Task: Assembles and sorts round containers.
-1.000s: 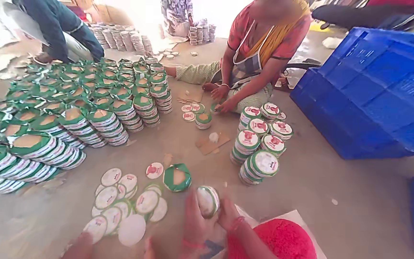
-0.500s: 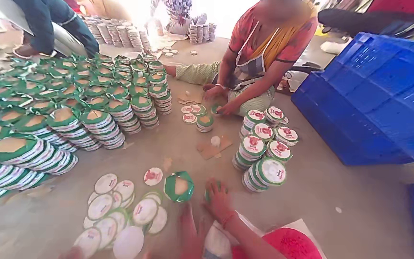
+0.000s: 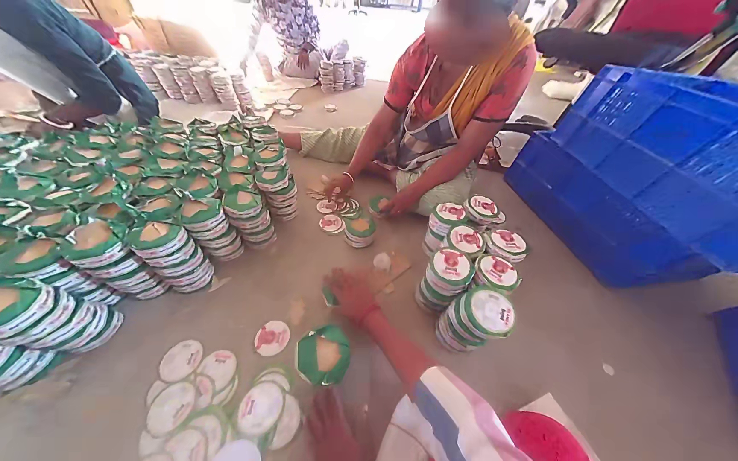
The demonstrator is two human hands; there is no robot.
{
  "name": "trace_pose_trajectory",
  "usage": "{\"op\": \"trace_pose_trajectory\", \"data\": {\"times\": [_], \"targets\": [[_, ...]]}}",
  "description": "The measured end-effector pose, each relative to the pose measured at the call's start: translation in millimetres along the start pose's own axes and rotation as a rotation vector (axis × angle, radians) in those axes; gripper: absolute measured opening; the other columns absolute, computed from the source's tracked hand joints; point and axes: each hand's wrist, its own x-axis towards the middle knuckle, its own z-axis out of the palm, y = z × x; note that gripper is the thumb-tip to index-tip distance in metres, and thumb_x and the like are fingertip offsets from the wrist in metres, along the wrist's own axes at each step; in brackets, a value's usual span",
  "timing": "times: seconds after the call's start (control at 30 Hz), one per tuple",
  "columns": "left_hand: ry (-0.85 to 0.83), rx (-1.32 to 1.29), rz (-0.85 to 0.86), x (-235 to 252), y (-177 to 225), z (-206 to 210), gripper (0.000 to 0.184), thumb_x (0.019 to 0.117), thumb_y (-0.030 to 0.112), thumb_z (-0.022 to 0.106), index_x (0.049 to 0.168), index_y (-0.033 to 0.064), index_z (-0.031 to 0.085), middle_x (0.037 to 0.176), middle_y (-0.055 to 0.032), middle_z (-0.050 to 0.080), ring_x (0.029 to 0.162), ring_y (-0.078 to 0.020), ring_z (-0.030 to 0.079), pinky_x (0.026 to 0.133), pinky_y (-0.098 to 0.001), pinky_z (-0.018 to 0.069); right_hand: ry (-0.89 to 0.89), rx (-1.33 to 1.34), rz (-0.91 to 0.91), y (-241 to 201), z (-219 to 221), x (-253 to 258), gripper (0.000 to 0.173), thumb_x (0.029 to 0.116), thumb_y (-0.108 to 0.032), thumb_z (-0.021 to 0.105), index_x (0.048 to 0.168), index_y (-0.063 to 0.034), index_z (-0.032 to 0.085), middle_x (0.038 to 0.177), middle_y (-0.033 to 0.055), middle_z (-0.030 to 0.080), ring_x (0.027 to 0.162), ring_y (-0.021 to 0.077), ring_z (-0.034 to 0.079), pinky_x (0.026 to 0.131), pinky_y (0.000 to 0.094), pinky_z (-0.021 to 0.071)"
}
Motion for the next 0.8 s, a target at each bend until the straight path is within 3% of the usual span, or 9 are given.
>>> {"op": "trace_pose_trajectory", "data": {"times": [0.03,0.13,0.2,0.37,0.43,0.53,0.6,0.7,0.8], "targets": [[-0.008,0.004,-0.009,1,0,-1,0.081,0.0967,0.052,0.048,0.153,-0.0054,0.039,0.156,-0.0287,0.041,0.146,-0.0549,0.03,0.117,-0.0696,0.0191,0.045,0.005,0.02,1,-2,7,0.087,0.0952,-0.04,0.068,0.165,-0.0221,0.02,0.172,0.0135,0.014,0.158,0.0386,0.011,0.12,0.0719,0.0032],[-0.032,0.017,-0.031,1,4,-1,0.083,0.0965,0.056,0.048,0.153,-0.0047,0.04,0.156,-0.029,0.041,0.146,-0.0555,0.03,0.116,-0.0711,0.0196,0.321,0.074,0.218,17,-7,4,0.084,0.094,-0.055,0.063,0.161,-0.0138,0.033,0.167,0.0202,0.025,0.156,0.0417,0.017,0.121,0.0705,0.0113],[-0.048,0.018,-0.038,0,5,-1,0.085,0.0962,0.059,0.047,0.153,-0.0045,0.041,0.156,-0.0282,0.041,0.146,-0.0555,0.03,0.117,-0.071,0.0189,0.414,0.072,0.358,38,-6,-5,0.087,0.0929,-0.063,0.059,0.157,-0.0085,0.039,0.166,0.0221,0.027,0.156,0.0421,0.018,0.12,0.0714,0.0131],[-0.042,0.004,-0.035,0,3,-1,0.088,0.095,0.062,0.046,0.154,-0.0032,0.04,0.157,-0.0265,0.04,0.147,-0.0546,0.028,0.117,-0.0708,0.018,0.27,0.009,0.452,81,13,-28,0.083,0.092,-0.065,0.058,0.154,-0.0113,0.046,0.171,0.0153,0.015,0.158,0.0399,0.002,0.12,0.0724,-0.0016],[-0.038,-0.002,-0.037,0,2,1,0.088,0.0944,0.061,0.049,0.154,-0.0029,0.04,0.158,-0.0267,0.039,0.148,-0.0545,0.028,0.117,-0.0707,0.0172,0.225,-0.014,0.45,84,14,-29,0.086,0.0917,-0.067,0.057,0.156,-0.012,0.043,0.172,0.011,0.014,0.159,0.0388,0.001,0.119,0.0725,-0.0037],[-0.018,0.015,-0.043,0,1,4,0.089,0.0934,0.063,0.049,0.154,-0.0021,0.041,0.158,-0.0257,0.04,0.148,-0.0531,0.029,0.118,-0.0698,0.0174,0.189,-0.036,0.463,83,12,-25,0.091,0.0918,-0.068,0.057,0.158,-0.0084,0.038,0.172,0.01,0.014,0.158,0.0396,-0.002,0.119,0.073,-0.0059],[-0.004,0.02,-0.034,0,0,4,0.091,0.0924,0.066,0.047,0.154,-0.0018,0.042,0.157,-0.0247,0.041,0.148,-0.0521,0.03,0.118,-0.0694,0.0176,0.146,-0.047,0.473,78,9,-24,0.088,0.0927,-0.068,0.056,0.156,-0.0085,0.041,0.171,0.0098,0.02,0.158,0.0399,-0.001,0.118,0.0738,-0.006],[0.096,-0.026,-0.01,-3,-2,10,0.098,0.0877,0.071,0.048,0.15,-0.0037,0.045,0.153,-0.0269,0.046,0.145,-0.0498,0.036,0.117,-0.0685,0.0214,0.131,-0.007,0.46,70,0,-32,0.08,0.0934,-0.067,0.055,0.149,-0.0093,0.053,0.165,0.0157,0.033,0.157,0.0443,0.008,0.118,0.0758,0.0005],[0.177,-0.273,-0.053,-3,-6,0,0.105,0.0804,0.067,0.062,0.148,-0.0111,0.042,0.152,-0.0341,0.042,0.143,-0.0533,0.037,0.116,-0.0662,0.0278,0.218,0.204,0.446,52,-12,-57,0.073,0.0952,-0.065,0.054,0.141,-0.0091,0.06,0.158,0.0231,0.039,0.152,0.0441,0.025,0.119,0.0661,0.0208]]}}
